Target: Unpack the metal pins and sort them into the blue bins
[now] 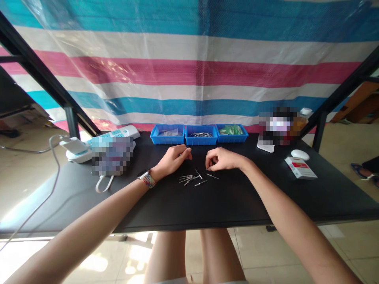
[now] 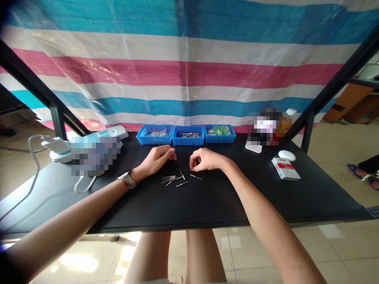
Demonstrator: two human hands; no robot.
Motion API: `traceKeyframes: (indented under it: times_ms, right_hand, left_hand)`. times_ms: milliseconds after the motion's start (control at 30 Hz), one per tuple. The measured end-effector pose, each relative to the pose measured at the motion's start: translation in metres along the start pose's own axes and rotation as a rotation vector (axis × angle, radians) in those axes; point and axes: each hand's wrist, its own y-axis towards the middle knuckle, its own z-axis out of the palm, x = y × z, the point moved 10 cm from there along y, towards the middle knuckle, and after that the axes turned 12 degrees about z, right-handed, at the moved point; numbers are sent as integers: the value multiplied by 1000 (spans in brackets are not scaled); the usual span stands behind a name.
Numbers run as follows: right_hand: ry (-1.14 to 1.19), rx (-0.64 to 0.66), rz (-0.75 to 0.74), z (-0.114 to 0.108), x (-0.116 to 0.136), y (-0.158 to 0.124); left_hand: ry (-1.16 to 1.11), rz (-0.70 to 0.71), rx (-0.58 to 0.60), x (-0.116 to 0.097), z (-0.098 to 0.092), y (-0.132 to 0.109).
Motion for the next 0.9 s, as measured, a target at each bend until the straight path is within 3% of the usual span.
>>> traceKeyframes:
  times_ms: [167, 300, 400, 667, 900]
  right_hand:
    - [299, -293, -10, -18, 0, 3]
    - [639, -333, -8, -16, 0, 4]
    - [772, -373, -7, -15, -2, 6]
    - [793, -416, 28, -6, -17, 18]
    - [817, -429, 33, -6, -13, 17]
  left_hand:
    - [-14, -29, -53, 5, -5, 0]
    - [-7, 14, -29, -3, -4, 2]
    - [-38, 42, -37, -8, -5, 4]
    - [-55, 29, -121, -3, -7, 2]
    - [-48, 28, -108, -1, -6, 2]
